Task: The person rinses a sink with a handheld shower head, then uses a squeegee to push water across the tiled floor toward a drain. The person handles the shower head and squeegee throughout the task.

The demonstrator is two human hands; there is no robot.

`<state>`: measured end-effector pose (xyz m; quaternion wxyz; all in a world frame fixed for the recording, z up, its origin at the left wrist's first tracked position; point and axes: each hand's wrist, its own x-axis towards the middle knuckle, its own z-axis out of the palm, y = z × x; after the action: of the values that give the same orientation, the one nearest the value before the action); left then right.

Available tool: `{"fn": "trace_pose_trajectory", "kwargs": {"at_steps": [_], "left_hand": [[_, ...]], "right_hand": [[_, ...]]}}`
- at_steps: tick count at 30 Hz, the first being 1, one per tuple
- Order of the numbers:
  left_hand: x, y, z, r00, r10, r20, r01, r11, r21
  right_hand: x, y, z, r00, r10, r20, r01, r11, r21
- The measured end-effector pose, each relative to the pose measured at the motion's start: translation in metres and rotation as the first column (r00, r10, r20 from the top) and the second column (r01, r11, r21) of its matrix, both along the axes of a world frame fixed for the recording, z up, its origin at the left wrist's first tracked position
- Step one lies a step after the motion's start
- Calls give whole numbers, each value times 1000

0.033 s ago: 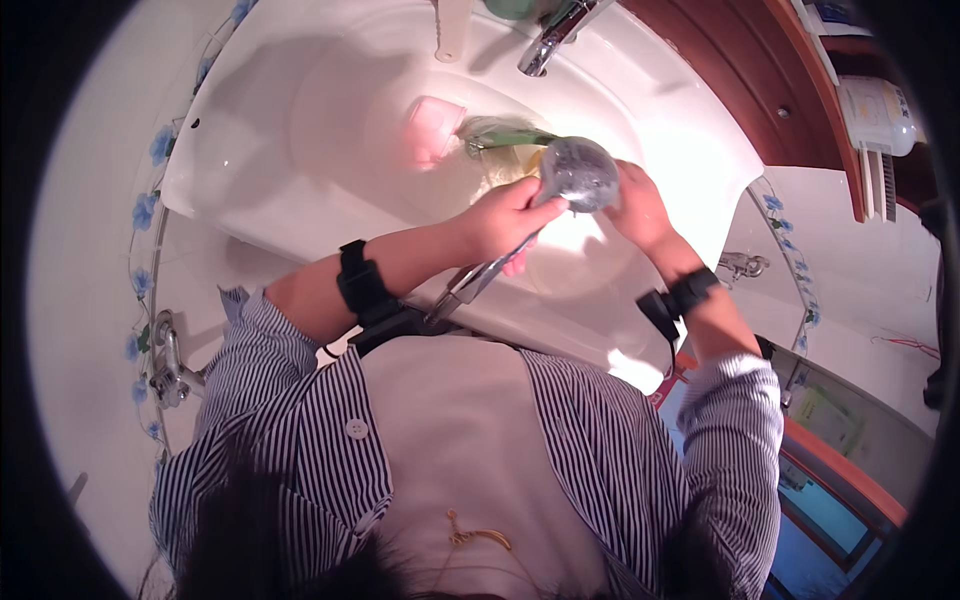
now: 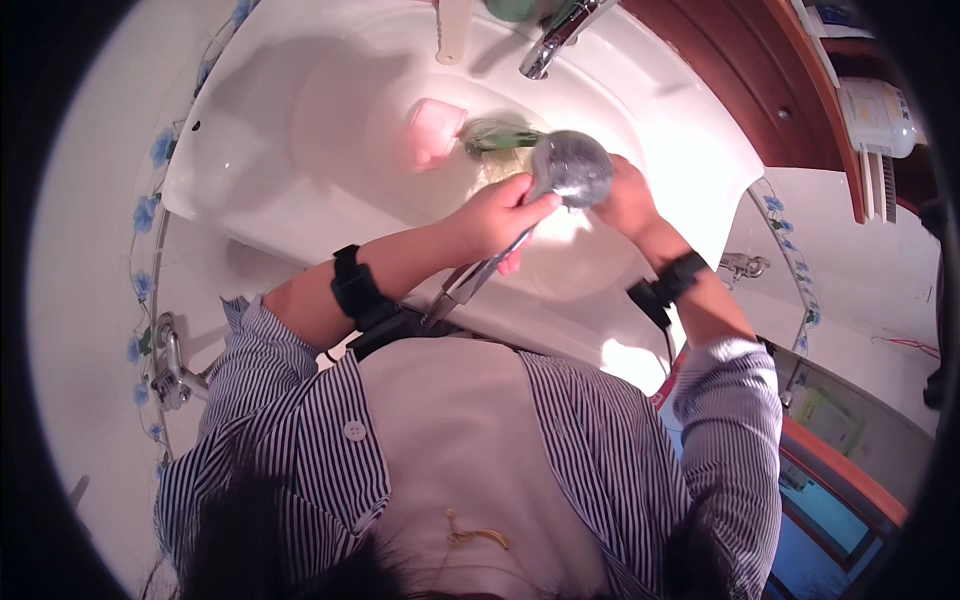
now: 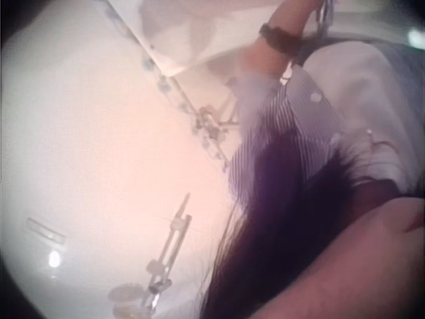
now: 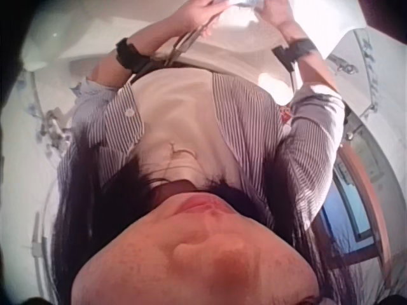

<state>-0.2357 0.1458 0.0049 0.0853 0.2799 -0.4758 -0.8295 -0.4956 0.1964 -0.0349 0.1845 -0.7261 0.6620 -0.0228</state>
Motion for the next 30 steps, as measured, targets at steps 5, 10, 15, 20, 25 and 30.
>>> {"fn": "trace_pose_trajectory", "kwargs": {"at_steps": [5,10,15,20,25,30], "left_hand": [[18,-15,4,996,93,-1,-93,996,2],[24,-18,4,998,43,-53,-42,999,21],[26,-21,2,988,96,-122,-90,994,59],[30,-27,1,979,159,-131,-147,984,101],[33,-32,-1,968,214,-135,-192,969,154],[34,-34,1,959,211,-187,-183,970,160]], "right_hand": [[22,-42,-93,985,17,170,-20,1000,17],[38,-45,-64,910,142,-389,-84,983,162],[37,-32,10,531,423,-735,-68,885,460],[22,-21,55,685,205,-699,44,946,321],[-24,-41,78,957,-162,-242,118,975,-186],[-58,-98,44,899,-351,263,434,797,-420]]}}
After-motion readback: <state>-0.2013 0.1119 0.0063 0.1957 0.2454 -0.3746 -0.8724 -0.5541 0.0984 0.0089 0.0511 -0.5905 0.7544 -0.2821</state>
